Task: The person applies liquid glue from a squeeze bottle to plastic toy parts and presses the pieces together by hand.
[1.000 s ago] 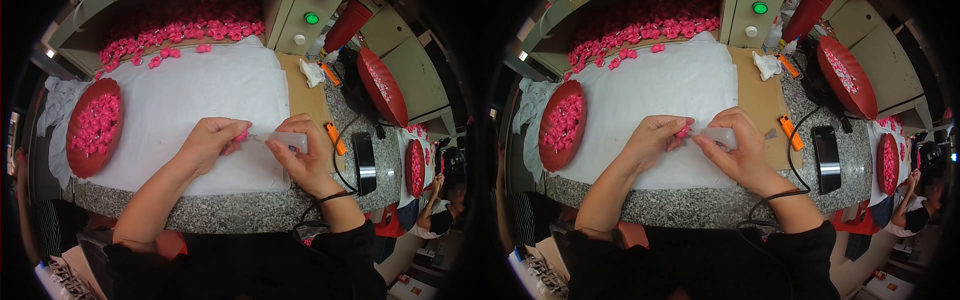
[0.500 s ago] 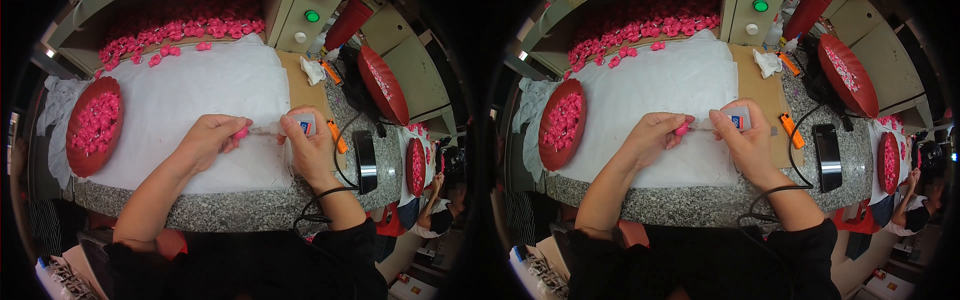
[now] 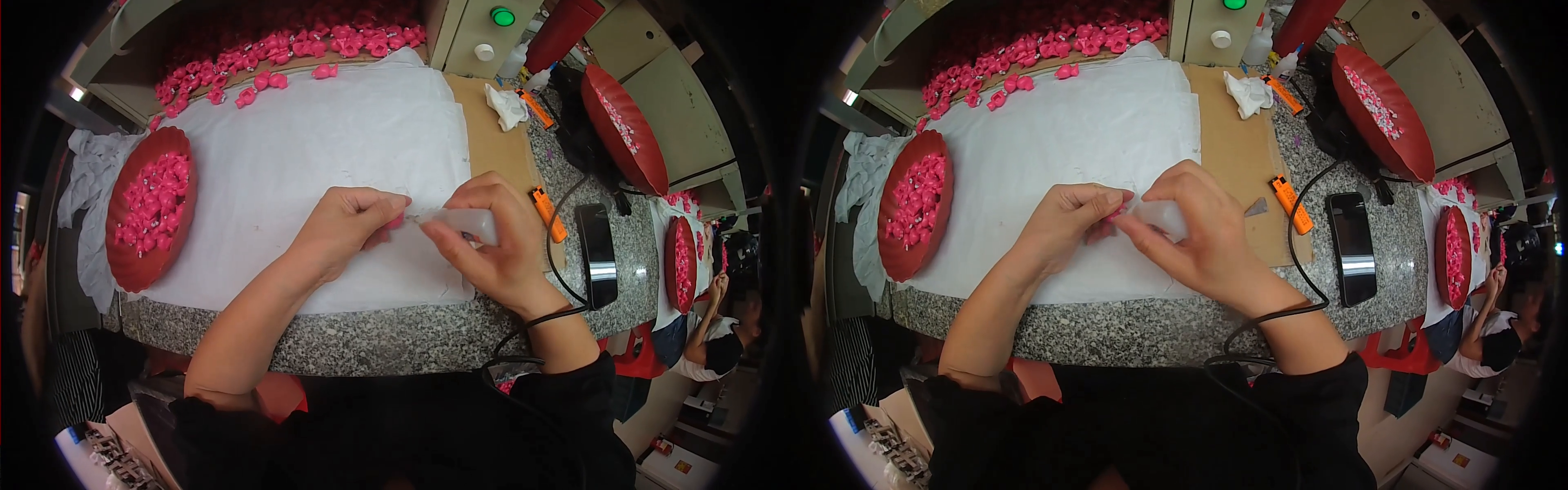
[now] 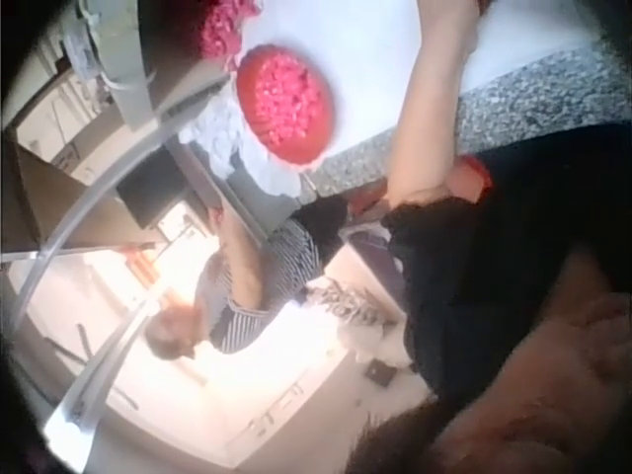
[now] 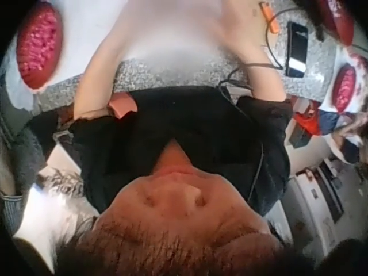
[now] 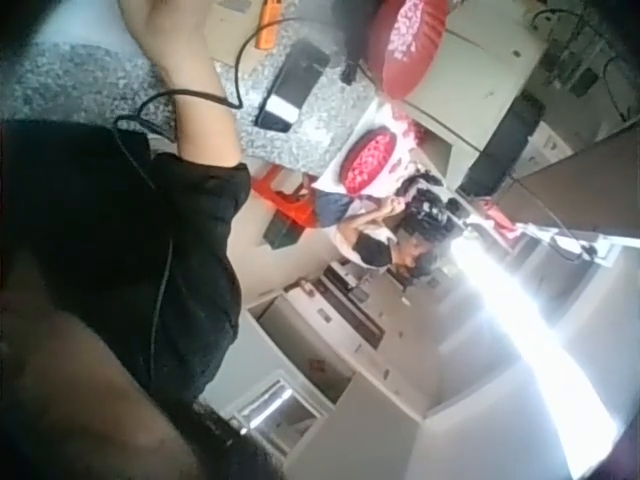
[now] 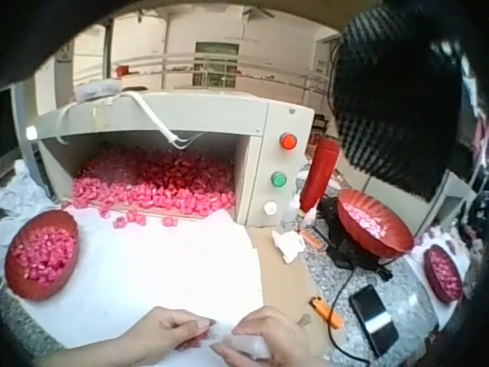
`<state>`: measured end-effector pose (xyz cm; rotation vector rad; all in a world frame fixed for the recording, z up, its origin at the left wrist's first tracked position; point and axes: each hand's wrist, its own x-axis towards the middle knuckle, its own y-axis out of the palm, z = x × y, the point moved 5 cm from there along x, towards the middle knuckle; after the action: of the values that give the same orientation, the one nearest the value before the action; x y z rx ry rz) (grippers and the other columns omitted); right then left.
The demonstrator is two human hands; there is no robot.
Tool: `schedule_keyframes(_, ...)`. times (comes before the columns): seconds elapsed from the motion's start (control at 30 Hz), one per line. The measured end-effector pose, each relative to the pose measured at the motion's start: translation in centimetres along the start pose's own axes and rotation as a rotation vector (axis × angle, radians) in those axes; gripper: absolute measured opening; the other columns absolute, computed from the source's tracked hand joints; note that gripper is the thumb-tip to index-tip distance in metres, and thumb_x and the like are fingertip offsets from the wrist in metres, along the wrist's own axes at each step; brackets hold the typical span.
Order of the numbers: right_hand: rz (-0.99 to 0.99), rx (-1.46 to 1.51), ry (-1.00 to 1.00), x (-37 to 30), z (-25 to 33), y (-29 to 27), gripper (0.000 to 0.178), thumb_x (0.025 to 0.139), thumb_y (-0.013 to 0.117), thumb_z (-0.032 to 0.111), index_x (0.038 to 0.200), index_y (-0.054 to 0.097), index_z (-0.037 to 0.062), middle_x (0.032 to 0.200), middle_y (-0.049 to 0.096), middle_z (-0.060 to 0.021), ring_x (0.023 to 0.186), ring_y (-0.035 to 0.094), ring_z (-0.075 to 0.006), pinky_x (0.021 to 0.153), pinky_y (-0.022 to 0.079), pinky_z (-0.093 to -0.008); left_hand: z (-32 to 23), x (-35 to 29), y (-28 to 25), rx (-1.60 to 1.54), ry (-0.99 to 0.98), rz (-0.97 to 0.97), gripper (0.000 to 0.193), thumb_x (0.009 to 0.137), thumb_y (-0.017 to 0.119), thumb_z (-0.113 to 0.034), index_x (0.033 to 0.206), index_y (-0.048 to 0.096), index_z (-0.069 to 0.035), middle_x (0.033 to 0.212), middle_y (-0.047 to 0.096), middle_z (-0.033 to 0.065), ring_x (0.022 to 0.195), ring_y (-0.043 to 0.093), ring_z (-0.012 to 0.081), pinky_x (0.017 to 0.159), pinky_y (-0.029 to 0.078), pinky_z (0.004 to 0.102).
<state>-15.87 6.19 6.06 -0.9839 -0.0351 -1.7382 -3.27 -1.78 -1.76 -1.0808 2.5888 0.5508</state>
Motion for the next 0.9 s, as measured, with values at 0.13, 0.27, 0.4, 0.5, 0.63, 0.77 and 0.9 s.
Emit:
schedule_keyframes(0.13,0.042,-0.036,-0.104,0.1,0.8,0.2,0.026,0.064,0.07,0.004,0.078,0.048,0.0012,0.07,0.051,-0.0096,0.062,0.052,-0.0177,0.051,0.041,-0.0251,-0.1,0.0,0.0,0.078,0.03,-0.01,0.026,0.081,0.056,-0.019,0.093,0.059,0.004,0.071,0.054,0.0014,0.054,0.043,0.0067,0.048,0.034,0.0178)
schedule_keyframes(0.27,-0.073,0.355,0.566,-1.3,-2.8,-0.2,0.022,0.07,0.068,0.011,0.08,0.05,0.0024,0.077,0.055,-0.0058,0.064,0.053,-0.013,0.054,0.043,-0.0244,0.0,0.2,-0.4,-0.016,-0.002,0.022,0.027,0.081,0.056,-0.021,0.093,0.059,0.004,0.07,0.053,0.0005,0.054,0.042,0.006,0.048,0.034,0.0179)
schedule_keyframes(0.4,-0.264,0.896,0.839,-1.6,-6.0,-0.2,0.019,0.074,0.065,0.013,0.084,0.051,0.0036,0.081,0.057,-0.0046,0.068,0.055,-0.0114,0.056,0.045,-0.0225,-0.2,0.4,-0.5,-0.17,-0.021,0.073,0.03,0.081,0.056,-0.02,0.099,0.056,0.004,0.073,0.053,0.0,0.055,0.041,0.0046,0.048,0.034,0.0178)
schedule_keyframes(0.5,-0.346,1.207,1.017,-2.3,-7.0,0.8,0.018,0.076,0.062,0.009,0.089,0.051,0.0034,0.083,0.057,-0.0063,0.074,0.056,-0.0125,0.059,0.046,-0.022,-0.5,0.2,-0.1,-0.13,0.002,0.096,0.031,0.079,0.058,-0.015,0.104,0.052,0.003,0.074,0.052,0.0,0.055,0.04,0.004,0.047,0.033,0.018)
schedule_keyframes(0.63,-0.137,1.086,0.995,-2.1,-6.6,0.9,0.026,0.074,0.063,0.008,0.097,0.051,0.0032,0.085,0.058,-0.0067,0.076,0.057,-0.0145,0.064,0.048,-0.0263,-0.3,0.1,-0.1,0.016,0.084,0.116,0.027,0.079,0.056,-0.006,0.104,0.05,-0.001,0.086,0.056,0.0055,0.057,0.044,0.0051,0.046,0.034,0.0171)
schedule_keyframes(0.77,0.036,1.046,1.012,-2.1,-6.9,0.5,0.031,0.077,0.06,0.011,0.104,0.048,0.0021,0.086,0.058,-0.0075,0.075,0.056,-0.0119,0.06,0.047,-0.0228,-0.2,0.2,0.0,0.051,0.166,0.09,0.02,0.081,0.053,-0.007,0.1,0.049,0.0,0.087,0.056,0.0067,0.057,0.046,0.0059,0.046,0.036,0.0169)
schedule_keyframes(0.9,0.077,1.127,1.066,-2.3,-7.1,0.6,0.032,0.079,0.059,0.016,0.106,0.048,0.0027,0.087,0.058,-0.0082,0.076,0.056,-0.0122,0.062,0.045,-0.0234,-0.1,0.3,0.3,0.129,0.198,0.147,0.02,0.085,0.047,-0.011,0.102,0.046,0.0,0.088,0.056,0.0085,0.058,0.046,0.0079,0.051,0.039,0.0188)
